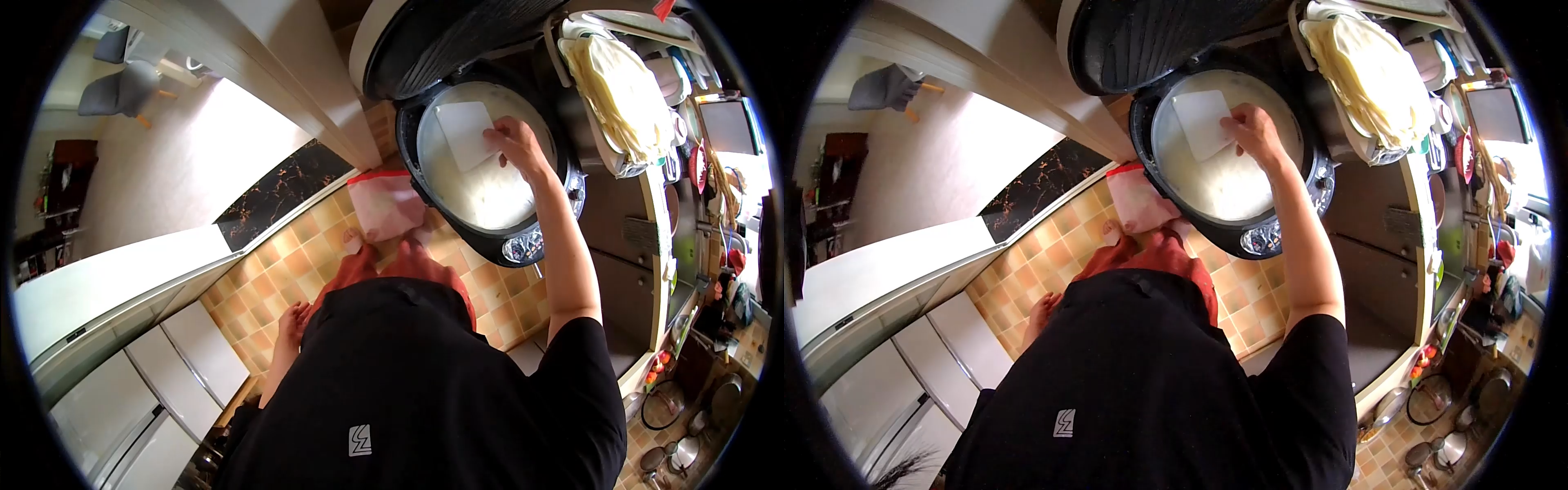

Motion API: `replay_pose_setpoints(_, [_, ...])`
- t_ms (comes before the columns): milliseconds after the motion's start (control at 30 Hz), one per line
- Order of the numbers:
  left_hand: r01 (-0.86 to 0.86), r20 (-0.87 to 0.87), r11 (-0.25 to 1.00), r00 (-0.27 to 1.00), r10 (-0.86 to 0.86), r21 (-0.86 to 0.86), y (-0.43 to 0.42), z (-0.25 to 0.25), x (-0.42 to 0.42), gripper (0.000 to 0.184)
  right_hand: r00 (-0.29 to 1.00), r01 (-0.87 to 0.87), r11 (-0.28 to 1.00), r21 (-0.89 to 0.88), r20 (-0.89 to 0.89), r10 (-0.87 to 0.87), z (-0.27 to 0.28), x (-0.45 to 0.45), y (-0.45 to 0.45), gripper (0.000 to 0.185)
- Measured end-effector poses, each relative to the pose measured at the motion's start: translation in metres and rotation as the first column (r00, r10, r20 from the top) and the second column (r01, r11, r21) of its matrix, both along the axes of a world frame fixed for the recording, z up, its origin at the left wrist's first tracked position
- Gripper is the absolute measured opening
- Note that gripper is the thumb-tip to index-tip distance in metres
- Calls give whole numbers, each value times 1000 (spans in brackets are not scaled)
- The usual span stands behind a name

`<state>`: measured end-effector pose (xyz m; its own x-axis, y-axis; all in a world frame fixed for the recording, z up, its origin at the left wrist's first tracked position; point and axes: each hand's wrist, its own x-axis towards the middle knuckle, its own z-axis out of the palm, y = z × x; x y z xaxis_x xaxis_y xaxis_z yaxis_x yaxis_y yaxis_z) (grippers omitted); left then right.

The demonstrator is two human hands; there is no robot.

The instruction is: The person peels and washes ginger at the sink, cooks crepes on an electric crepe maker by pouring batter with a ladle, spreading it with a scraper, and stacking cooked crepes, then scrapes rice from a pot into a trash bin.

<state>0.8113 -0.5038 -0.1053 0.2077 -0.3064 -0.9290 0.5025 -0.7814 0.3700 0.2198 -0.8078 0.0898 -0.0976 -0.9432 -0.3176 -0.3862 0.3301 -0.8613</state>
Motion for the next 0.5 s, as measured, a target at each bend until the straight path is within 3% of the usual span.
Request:
replay_pose_setpoints(133, [-65,-5,998,998,65,-19,2,-1,1,47,970,195,979,-66,-135,-202,-21,-46,10,26])
replay_pose_setpoints(200, [-52,-14,999,999,52,-1,11,-6,5,46,939,285,958,-38,-190,-287,3,-50,19,27])
replay_pose_setpoints(233, [-44,-19,999,999,44,8,16,-9,8,46,927,342,939,-35,-148,-343,9,-47,20,27])
replay_pose_setpoints(333, [-22,-254,1000,967,27,21,49,-72,53,46,935,292,950,112,177,-308,12,-26,20,28])
replay_pose_setpoints(400, [4,-178,1000,984,-1,20,48,-72,54,46,975,187,982,4,-121,-185,0,-10,24,25])
replay_pose_setpoints(467, [-10,-102,1000,995,12,16,36,-65,45,46,964,243,968,-59,-93,-248,30,1,32,21])
replay_pose_setpoints(500, [-33,-64,999,997,34,22,28,-49,37,46,942,211,964,-161,-228,-244,41,3,34,19])
